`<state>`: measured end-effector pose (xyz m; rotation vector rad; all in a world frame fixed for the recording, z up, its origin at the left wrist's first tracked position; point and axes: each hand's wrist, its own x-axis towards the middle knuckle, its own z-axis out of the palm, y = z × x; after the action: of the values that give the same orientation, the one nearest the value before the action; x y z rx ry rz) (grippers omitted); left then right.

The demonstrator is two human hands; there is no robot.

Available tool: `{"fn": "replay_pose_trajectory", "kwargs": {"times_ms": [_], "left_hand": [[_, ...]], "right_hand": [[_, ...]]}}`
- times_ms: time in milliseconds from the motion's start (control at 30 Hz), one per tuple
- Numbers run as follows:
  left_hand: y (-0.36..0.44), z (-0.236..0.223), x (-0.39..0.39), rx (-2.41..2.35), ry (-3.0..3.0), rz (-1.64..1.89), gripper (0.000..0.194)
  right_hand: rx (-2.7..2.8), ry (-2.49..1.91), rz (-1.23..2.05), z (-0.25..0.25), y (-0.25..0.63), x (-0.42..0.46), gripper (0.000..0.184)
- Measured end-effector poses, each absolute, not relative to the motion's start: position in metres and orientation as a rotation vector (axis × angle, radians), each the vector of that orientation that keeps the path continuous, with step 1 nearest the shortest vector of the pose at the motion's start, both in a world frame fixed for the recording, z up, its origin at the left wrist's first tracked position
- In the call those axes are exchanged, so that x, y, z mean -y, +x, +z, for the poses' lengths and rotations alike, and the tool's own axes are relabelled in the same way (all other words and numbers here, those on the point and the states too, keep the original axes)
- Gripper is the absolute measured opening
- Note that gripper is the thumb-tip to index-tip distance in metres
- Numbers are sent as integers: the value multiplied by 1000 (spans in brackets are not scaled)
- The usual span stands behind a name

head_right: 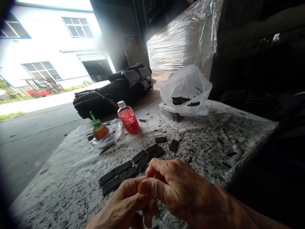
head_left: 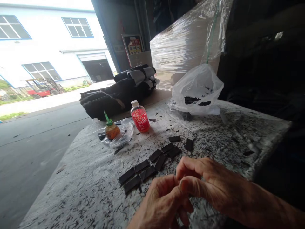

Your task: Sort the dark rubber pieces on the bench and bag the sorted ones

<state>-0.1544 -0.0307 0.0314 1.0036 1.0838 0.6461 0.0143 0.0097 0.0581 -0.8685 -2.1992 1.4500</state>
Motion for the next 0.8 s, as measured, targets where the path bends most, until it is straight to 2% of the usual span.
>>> {"fn": "replay_pose_trajectory", "kwargs": {"times_ms": [133,267,467,567,700,800], "left_hand": [[-163,34,47,-1044,1029,653,52],[-172,31,62,-1043,1044,711,54],[-180,27,76,-1104,1040,725,17],[-179,26,80,-1140,1007,734,14],[-179,23,85,-1164,956,750,13],[-180,18,87,-1208,921,799,17]], "right_hand": [[2263,-898,1429,69,3,6,39],[2350,-947,1371,73,-9,17,31],[2505,-982,1260,73,-24,32,28],[2513,-982,1247,69,-27,36,26],[2438,-869,1221,55,-29,37,34],[2370,-774,1065,41,-29,36,33]]}}
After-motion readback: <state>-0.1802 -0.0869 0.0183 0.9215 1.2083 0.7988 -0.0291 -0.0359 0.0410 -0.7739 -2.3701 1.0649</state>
